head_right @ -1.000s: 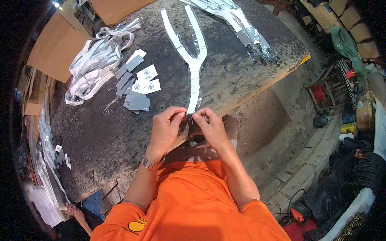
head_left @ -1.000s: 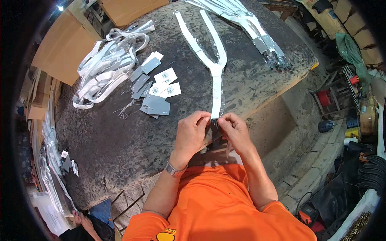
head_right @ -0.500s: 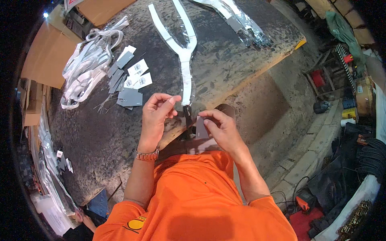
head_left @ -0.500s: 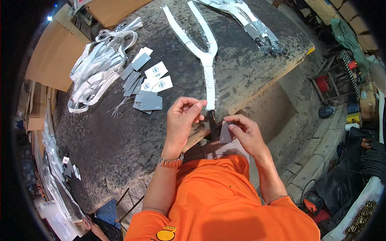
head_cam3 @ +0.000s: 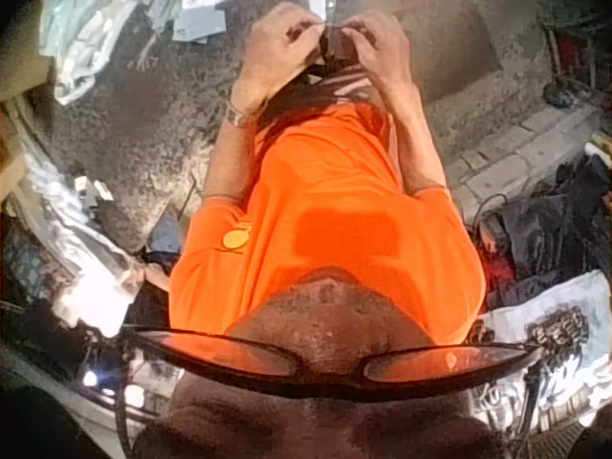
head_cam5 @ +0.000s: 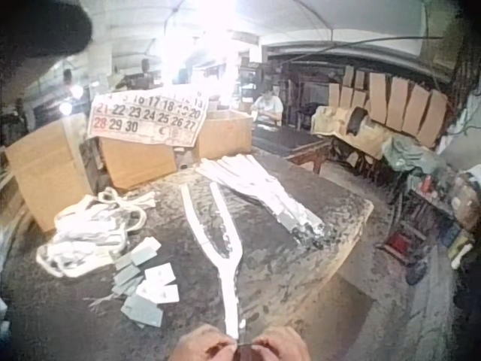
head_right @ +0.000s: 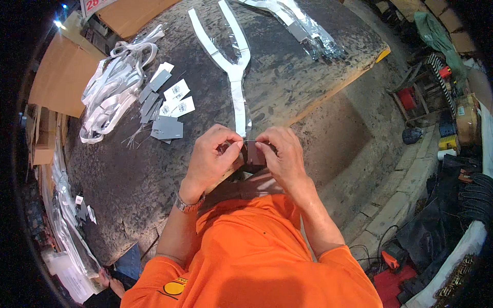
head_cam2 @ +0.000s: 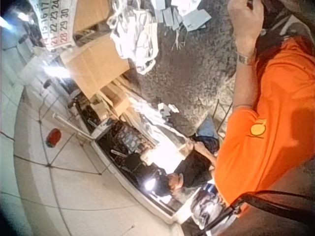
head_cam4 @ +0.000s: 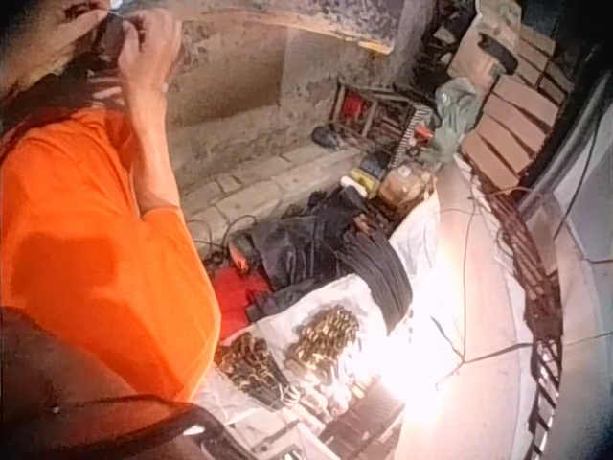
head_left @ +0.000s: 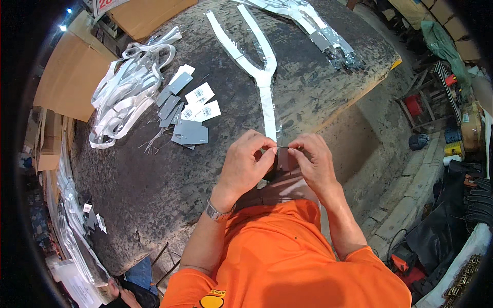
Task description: Attaching small grey plastic or leather tags/tabs to the ends of Y-shaped suspender straps.
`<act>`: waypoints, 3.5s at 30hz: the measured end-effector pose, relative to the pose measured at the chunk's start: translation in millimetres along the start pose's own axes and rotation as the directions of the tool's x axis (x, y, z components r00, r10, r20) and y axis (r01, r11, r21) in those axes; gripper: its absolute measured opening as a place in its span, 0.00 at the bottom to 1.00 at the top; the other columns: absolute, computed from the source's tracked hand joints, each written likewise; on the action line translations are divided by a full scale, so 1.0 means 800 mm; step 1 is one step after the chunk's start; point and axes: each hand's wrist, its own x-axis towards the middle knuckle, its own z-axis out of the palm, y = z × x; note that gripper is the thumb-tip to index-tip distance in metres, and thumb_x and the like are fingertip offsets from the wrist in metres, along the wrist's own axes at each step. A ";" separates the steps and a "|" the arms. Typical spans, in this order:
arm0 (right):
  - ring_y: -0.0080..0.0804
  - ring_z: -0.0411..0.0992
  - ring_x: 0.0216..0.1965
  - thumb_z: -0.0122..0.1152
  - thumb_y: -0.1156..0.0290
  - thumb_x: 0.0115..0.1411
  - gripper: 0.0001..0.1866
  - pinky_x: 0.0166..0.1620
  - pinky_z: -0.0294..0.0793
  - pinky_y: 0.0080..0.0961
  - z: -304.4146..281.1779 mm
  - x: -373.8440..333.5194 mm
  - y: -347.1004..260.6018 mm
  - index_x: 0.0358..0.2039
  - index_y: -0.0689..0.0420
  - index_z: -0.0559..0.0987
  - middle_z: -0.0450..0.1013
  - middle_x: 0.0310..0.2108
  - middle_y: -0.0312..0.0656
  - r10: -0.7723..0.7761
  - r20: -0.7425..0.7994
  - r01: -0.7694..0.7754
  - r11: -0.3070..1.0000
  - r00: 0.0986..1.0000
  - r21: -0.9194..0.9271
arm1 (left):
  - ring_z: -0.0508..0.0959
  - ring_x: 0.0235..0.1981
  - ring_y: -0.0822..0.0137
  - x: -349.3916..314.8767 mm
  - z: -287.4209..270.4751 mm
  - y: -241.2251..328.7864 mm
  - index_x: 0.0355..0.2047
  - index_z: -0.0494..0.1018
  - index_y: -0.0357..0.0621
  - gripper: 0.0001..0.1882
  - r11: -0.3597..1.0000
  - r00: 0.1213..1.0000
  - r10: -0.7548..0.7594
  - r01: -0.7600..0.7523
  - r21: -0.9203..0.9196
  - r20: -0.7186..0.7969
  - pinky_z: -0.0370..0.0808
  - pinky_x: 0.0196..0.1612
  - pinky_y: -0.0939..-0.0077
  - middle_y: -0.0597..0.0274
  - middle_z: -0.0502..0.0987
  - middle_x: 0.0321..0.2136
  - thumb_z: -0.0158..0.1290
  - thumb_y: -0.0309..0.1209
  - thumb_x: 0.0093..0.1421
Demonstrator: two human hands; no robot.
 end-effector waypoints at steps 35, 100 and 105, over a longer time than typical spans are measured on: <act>0.48 0.72 0.34 0.64 0.72 0.52 0.06 0.38 0.71 0.38 0.015 0.004 -0.007 0.28 0.61 0.78 0.73 0.28 0.46 -0.046 0.033 0.036 0.966 0.998 0.255 | 0.76 0.27 0.75 -0.004 -0.002 -0.004 0.30 0.77 0.32 0.05 0.983 0.988 -0.109 0.124 -0.135 0.110 0.72 0.32 0.81 0.64 0.76 0.27 0.56 0.23 0.59; 0.18 0.71 0.32 0.56 0.74 0.66 0.10 0.37 0.73 0.18 -0.061 -0.019 0.021 0.46 0.62 0.77 0.76 0.33 0.35 0.291 0.208 -0.357 0.733 0.934 0.579 | 0.81 0.42 0.56 0.095 0.063 -0.026 0.47 0.65 0.31 0.14 0.157 0.823 -0.449 0.456 -0.876 0.348 0.82 0.46 0.64 0.46 0.77 0.42 0.46 0.32 0.69; 0.19 0.73 0.36 0.56 0.79 0.64 0.09 0.40 0.73 0.19 -0.053 -0.024 0.008 0.43 0.64 0.80 0.77 0.35 0.37 0.385 0.075 -0.359 0.750 0.920 0.555 | 0.80 0.47 0.51 0.107 0.058 -0.021 0.50 0.62 0.31 0.15 0.089 0.776 -0.489 0.499 -0.862 0.398 0.82 0.48 0.59 0.40 0.75 0.46 0.43 0.32 0.70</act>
